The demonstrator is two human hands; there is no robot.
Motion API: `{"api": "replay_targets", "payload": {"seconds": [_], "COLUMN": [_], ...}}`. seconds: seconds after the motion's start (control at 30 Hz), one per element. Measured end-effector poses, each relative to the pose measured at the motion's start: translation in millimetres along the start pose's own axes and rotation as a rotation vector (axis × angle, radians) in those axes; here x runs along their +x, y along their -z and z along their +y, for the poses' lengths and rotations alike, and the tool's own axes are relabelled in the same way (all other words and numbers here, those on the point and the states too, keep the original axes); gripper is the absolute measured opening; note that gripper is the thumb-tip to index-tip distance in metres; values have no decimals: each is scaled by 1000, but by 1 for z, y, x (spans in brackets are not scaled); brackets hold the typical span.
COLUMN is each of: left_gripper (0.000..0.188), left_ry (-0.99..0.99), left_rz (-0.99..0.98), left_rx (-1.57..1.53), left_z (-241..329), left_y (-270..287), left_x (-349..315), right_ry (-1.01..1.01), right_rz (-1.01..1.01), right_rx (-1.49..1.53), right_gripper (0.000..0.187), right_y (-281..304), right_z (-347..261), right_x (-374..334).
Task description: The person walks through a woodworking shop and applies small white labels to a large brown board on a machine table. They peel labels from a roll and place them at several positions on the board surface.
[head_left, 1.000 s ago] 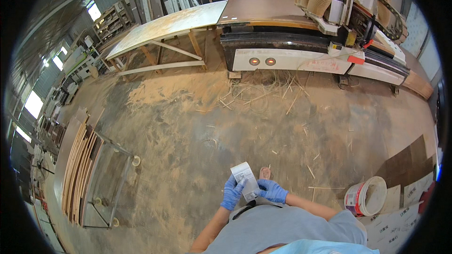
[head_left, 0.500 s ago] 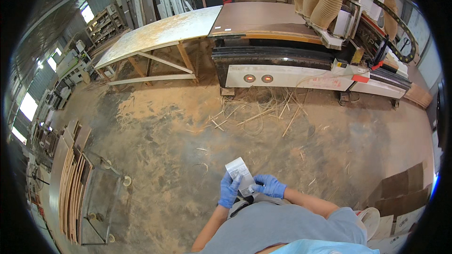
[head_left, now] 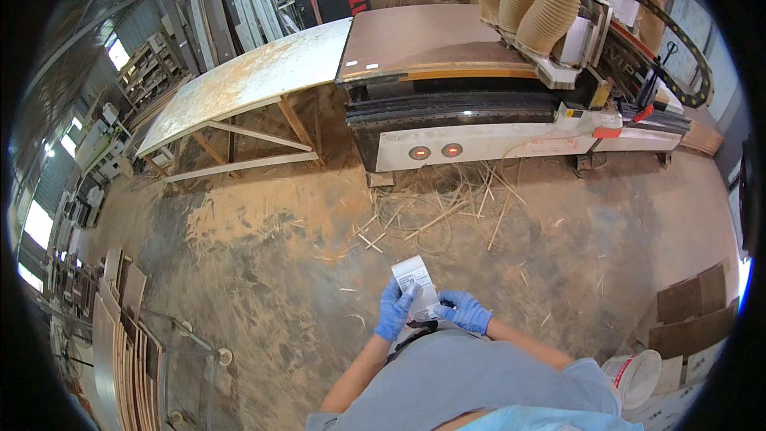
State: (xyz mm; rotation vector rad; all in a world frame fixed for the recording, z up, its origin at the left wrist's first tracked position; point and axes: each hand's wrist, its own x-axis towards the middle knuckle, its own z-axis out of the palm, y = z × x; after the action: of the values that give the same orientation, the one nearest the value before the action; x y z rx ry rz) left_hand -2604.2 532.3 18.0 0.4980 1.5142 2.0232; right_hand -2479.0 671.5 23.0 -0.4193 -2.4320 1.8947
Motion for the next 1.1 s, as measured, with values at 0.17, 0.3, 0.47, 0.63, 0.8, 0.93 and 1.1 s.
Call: {"api": "replay_targets", "payload": {"seconds": [0.17,0.3,0.47,0.63,0.8,0.93,1.1], "left_gripper": [36,38,45,46,49,50,49], "left_ry": [85,75,15,-16,-101,-97,-60], "left_rz": [-87,-83,-86,-52,-23,-7,9], "left_rx": [40,11,-5,-56,-13,-44,-78], "left_z": [28,31,39,57,64,76,77], "left_y": [34,48,52,58,65,66,68], "left_x": [52,73,94,107,122,125,123], "right_ry": [8,-39,-116,-38,4,-69,-37], "right_rz": [33,58,68,-32,40,-8,111], "right_rx": [31,-12,90,-10,77,183,305], "right_gripper": [29,30,32,38,39,41,42], "right_y": [-14,-18,-18,-11,-18,-14,-23], "right_z": [-13,-36,-51,-65,-77,-78,-61], "right_x": [56,75,97,124,138,152,149]}}
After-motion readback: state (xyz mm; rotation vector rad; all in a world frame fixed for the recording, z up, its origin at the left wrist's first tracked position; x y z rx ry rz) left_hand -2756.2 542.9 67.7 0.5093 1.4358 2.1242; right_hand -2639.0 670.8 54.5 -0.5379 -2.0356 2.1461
